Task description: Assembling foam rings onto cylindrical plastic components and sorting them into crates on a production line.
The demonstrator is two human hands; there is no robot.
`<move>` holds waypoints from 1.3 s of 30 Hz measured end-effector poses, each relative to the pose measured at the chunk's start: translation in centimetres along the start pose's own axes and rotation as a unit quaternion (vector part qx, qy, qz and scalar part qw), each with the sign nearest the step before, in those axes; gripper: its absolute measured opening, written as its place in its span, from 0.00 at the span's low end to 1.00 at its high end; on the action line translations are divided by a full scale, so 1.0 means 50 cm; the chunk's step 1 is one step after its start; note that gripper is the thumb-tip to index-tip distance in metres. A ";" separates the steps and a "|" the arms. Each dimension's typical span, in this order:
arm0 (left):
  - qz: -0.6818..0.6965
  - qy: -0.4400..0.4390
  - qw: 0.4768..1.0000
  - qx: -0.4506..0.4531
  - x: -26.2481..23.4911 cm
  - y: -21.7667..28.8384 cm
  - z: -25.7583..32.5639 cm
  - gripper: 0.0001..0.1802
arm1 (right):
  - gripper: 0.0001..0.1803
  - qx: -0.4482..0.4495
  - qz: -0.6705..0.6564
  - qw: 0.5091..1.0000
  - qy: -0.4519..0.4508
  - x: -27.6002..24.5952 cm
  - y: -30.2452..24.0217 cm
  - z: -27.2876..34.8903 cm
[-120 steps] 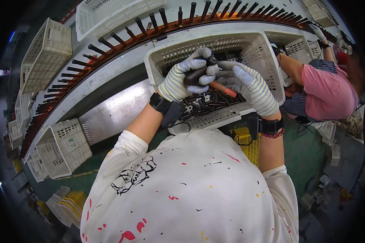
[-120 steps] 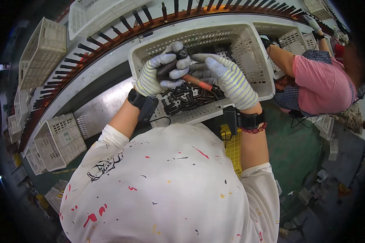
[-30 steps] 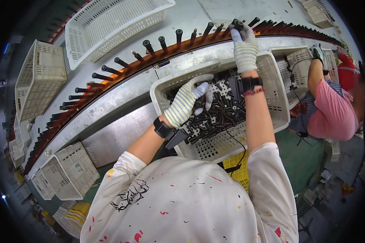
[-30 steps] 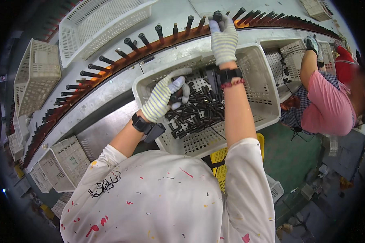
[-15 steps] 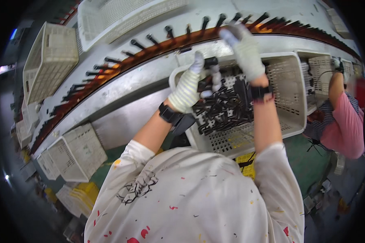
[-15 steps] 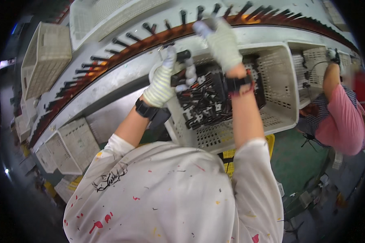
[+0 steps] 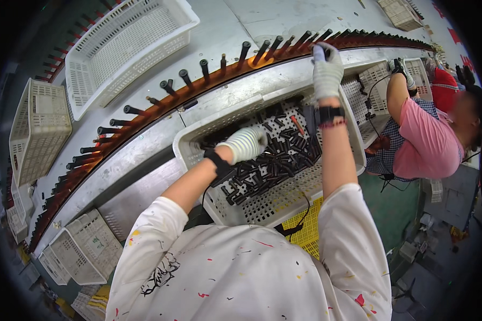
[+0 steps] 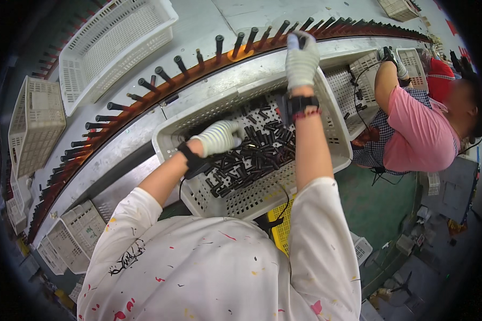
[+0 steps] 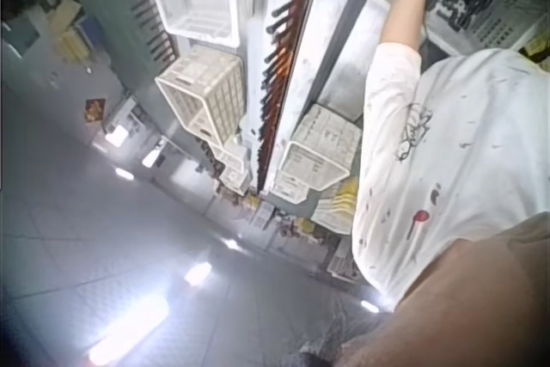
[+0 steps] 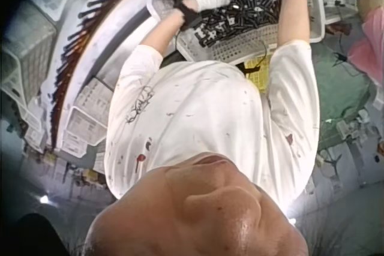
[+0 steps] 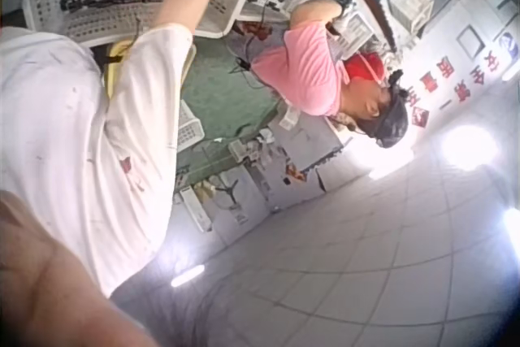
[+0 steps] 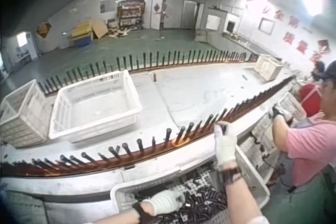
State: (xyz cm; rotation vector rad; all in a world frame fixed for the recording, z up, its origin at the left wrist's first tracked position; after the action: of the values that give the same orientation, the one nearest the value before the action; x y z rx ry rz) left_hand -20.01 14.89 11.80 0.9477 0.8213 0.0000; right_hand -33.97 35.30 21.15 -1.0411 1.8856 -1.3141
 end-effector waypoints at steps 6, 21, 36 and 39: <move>-0.300 -0.209 0.911 -0.188 0.177 -0.090 -0.065 0.25 | 0.13 -0.113 0.200 0.973 -0.020 0.013 0.079 -0.152; -0.386 -0.371 0.840 0.093 0.364 -0.131 0.017 0.24 | 0.29 0.081 0.208 0.955 -0.196 0.082 0.060 0.033; -0.022 -0.293 0.951 0.099 0.246 -0.038 -0.039 0.26 | 0.15 0.277 -0.068 0.951 -0.119 -0.160 -0.131 0.265; 0.255 -0.146 0.955 0.043 0.041 0.011 -0.027 0.24 | 0.18 0.284 -0.057 0.940 -0.183 -0.129 -0.111 0.310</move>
State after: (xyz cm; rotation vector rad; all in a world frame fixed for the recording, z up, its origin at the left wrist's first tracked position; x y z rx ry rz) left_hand -19.23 16.87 10.51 1.1884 0.2902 0.2690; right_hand -16.51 32.52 21.66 -1.0013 1.0892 -1.4843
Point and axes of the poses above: each hand's wrist, its own z-axis away from the middle knuckle, its own x-axis out of the palm, y = z × x, the point moved 5 cm from there along -z, towards the middle knuckle, and after that the axes turned 9 degrees about -z, right-handed, at the moved point
